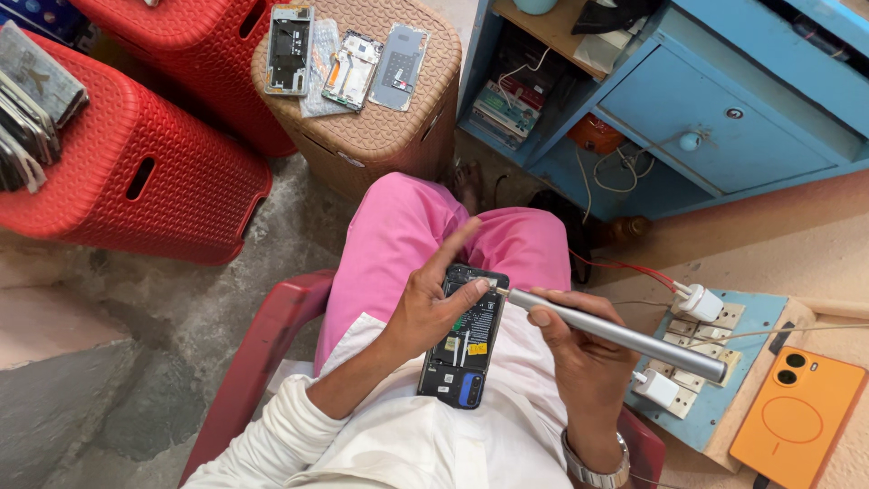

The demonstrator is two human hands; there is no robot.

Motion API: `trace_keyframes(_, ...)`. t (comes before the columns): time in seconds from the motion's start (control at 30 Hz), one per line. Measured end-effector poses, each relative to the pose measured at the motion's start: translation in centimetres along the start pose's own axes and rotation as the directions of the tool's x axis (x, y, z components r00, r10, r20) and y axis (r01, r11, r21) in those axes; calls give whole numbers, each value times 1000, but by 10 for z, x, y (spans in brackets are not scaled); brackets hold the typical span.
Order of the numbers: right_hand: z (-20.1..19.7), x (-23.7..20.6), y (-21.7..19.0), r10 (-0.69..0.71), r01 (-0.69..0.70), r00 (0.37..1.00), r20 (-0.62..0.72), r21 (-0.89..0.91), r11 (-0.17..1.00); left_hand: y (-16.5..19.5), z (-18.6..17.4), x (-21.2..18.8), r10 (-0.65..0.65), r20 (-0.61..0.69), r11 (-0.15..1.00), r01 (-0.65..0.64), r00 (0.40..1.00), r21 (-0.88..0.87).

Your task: The person disassembles a smartphone, removes the back cover, and uses a screwdriver to unscrew internal components. They handle the phone's battery and circuit board, then reattach the back cover.

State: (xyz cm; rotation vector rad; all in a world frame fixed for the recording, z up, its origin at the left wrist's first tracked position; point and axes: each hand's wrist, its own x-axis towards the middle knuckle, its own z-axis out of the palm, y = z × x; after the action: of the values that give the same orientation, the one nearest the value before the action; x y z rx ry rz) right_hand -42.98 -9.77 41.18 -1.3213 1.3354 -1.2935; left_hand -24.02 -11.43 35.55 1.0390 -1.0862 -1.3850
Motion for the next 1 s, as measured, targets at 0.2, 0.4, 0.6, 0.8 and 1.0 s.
trace_keyframes(0.2,13,7,-10,10,-8,999,30,-67,998,8,5,0,-20,-101,968,45,995,247)
trace_keyframes(0.4,21,18,-13,41,-42,998,54,5,999,16,8,-1,26,-95,963,1,995,270)
trace_keyframes(0.6,24,19,-12,31,-30,999,43,-33,999,21,9,-2,22,-92,958,5,996,286)
trace_keyframes(0.8,25,15,-12,40,-38,998,53,-44,998,21,9,-1,49,-82,956,-23,995,292)
trace_keyframes(1.0,26,7,-14,-40,44,995,88,-47,998,24,8,-2,-9,-67,951,29,998,309)
